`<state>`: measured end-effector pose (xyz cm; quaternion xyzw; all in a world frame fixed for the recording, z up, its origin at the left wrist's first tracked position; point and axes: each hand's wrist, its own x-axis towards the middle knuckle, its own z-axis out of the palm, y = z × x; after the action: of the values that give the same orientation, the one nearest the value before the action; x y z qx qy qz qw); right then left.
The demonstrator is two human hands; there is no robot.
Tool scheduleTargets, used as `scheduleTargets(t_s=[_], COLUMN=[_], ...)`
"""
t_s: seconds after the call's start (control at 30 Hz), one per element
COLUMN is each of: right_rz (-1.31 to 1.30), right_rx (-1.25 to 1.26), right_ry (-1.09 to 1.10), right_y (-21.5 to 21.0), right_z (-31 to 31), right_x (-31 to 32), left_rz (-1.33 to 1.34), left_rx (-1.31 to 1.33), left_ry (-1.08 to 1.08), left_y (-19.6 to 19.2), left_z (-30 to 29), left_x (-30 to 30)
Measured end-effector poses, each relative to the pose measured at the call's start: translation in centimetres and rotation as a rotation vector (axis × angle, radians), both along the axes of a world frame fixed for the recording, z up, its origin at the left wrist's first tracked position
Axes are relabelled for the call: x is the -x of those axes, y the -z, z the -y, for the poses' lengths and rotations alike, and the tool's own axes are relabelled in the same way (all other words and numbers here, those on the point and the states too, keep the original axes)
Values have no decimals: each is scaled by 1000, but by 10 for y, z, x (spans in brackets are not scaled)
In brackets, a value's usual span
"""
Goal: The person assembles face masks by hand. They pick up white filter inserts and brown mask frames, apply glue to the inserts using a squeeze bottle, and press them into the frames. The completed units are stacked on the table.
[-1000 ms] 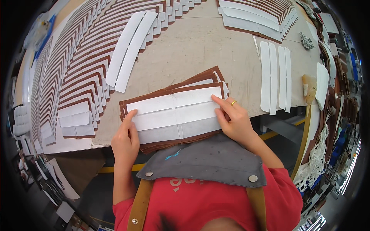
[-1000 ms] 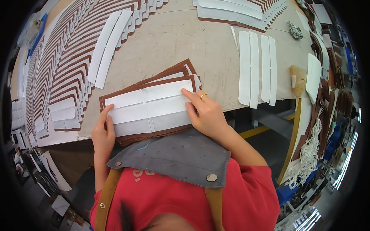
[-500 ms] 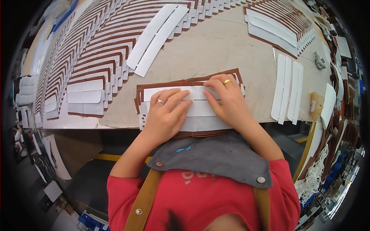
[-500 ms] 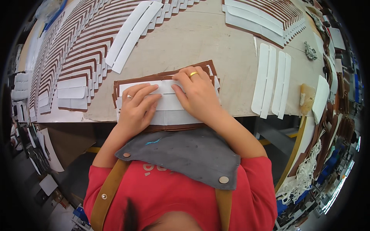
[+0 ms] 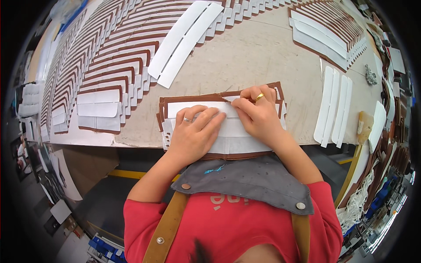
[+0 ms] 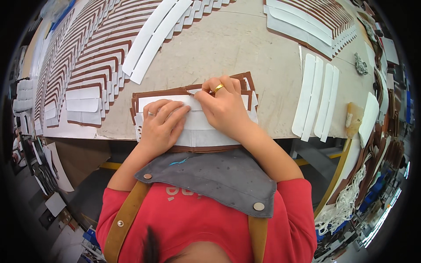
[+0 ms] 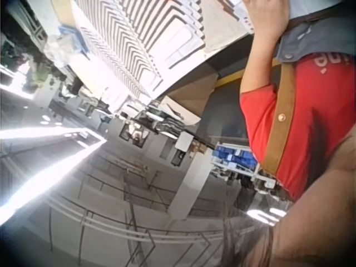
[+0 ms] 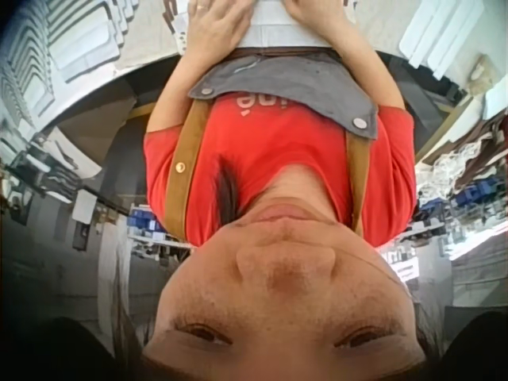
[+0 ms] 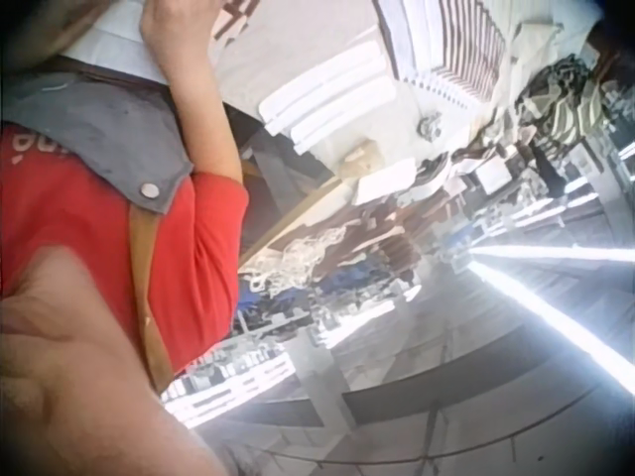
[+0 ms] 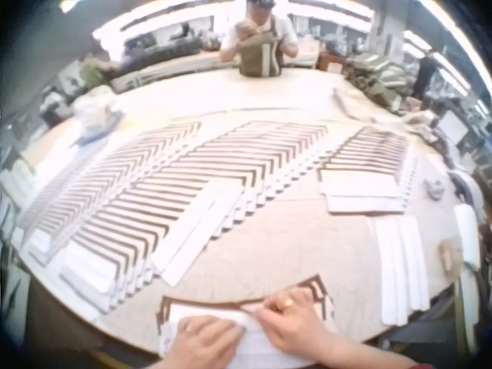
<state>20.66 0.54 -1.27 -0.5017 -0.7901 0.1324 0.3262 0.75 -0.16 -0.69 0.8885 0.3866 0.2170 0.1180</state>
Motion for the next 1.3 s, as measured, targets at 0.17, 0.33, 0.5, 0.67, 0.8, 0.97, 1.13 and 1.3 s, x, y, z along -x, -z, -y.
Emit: scheduleTargets(t_s=[0.17, 0.33, 0.5, 0.67, 0.8, 0.97, 1.13, 1.3], right_rz=[-9, -67, -152, -282, -89, -326, -719, -755], right_rx=[-42, 89, 159, 192, 574, 831, 561, 322], right_ry=[-7, 1, -32, -95, -186, -102, 418, 786], right_y=[0, 0, -3, -32, -50, -40, -44, -29], right_z=[0, -4, -6, -5, -9, -20, -59, -92], right_x=[1, 1, -5, -25, -73, -142, -235, -293], left_rz=[5, 5, 146, 519, 870, 924, 815, 786], left_rx=[-23, -7, 288, 545, 785, 733, 695, 527], left_ry=[11, 2, -63, -396, -390, -244, -92, -41], left_y=[2, 2, -11, -14, -20, -33, -21, 22], left_z=[1, -1, -13, -27, -39, -94, -155, -199], left_x=[1, 2, 14, 43, 28, -11, -102, -200])
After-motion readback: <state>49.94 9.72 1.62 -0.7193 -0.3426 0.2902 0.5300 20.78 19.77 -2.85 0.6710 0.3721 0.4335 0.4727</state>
